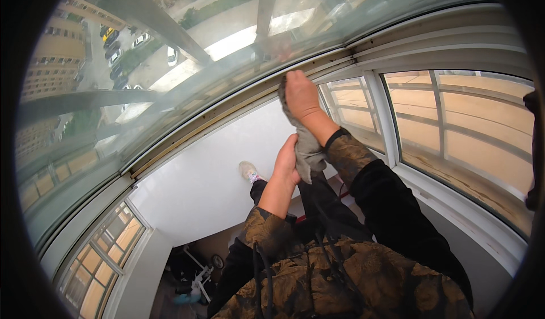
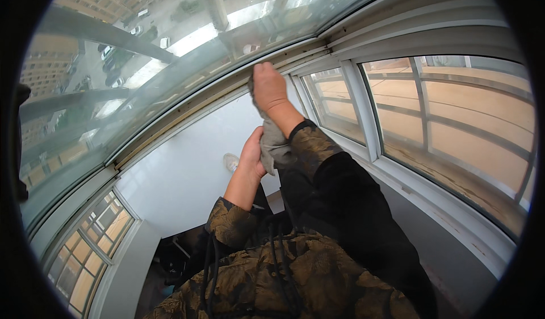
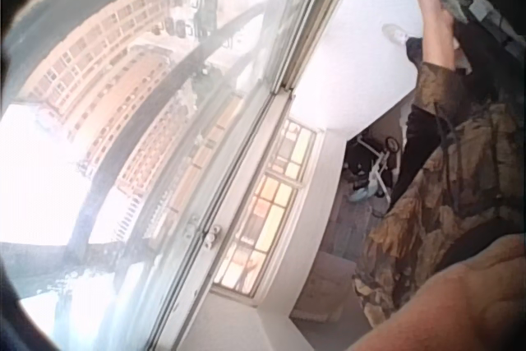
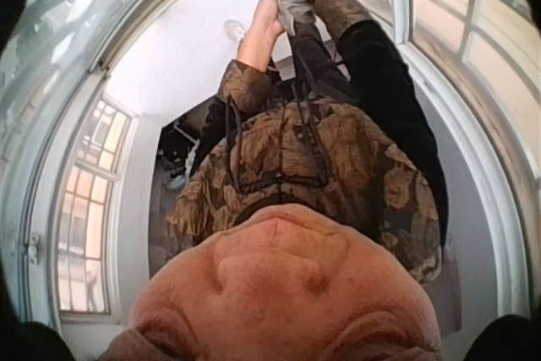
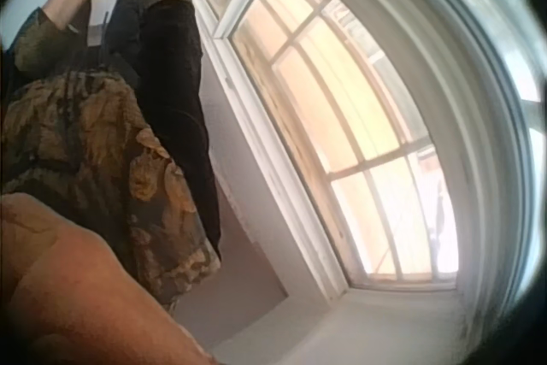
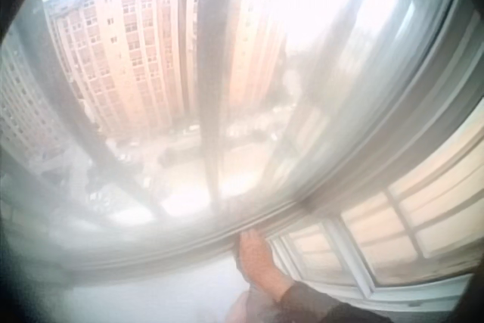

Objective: The person wipes the window frame and glass with a cloth, moving along the top and side edges of a large window. They repeatedly fold and reposition the cloth while cleaning different sections of the frame and pane.

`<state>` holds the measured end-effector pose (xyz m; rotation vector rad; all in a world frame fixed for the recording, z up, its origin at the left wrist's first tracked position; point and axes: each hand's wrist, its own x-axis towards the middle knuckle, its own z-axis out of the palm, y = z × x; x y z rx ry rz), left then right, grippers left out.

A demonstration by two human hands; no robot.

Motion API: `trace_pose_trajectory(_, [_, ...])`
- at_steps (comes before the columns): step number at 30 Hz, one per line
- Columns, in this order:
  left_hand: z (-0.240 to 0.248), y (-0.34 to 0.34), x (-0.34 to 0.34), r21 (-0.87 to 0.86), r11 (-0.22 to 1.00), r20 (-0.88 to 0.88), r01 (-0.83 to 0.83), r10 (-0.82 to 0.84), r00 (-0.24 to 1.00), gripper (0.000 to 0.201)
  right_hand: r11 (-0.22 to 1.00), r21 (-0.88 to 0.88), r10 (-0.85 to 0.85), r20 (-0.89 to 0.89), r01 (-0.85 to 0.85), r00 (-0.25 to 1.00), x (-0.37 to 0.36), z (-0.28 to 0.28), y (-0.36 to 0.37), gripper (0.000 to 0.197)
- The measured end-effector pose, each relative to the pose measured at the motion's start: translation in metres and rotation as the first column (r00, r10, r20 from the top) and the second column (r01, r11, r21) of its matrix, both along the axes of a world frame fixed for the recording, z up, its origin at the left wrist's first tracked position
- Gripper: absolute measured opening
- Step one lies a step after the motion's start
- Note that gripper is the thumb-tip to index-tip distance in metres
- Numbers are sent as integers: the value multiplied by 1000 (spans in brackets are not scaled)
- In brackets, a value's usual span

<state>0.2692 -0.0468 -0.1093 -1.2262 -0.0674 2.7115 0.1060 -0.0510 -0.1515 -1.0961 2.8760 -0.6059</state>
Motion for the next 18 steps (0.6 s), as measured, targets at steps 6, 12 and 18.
trace_pose_trajectory(6, [8, -20, 27, -49, 999, 29, -1, 3, 1000, 48, 989, 45, 138, 24, -139, 990, -5, 4, 5, 9])
trace_pose_trajectory(12, [11, -10, 5, -42, 995, -154, 93, -98, 983, 46, 998, 27, -59, -121, 63, 991, -53, -11, 36, 8])
trace_pose_trajectory(18, [9, -34, 68, -97, 995, -2, -34, 34, 999, 43, 996, -10, 84, -49, -84, 995, 35, -3, -26, 5])
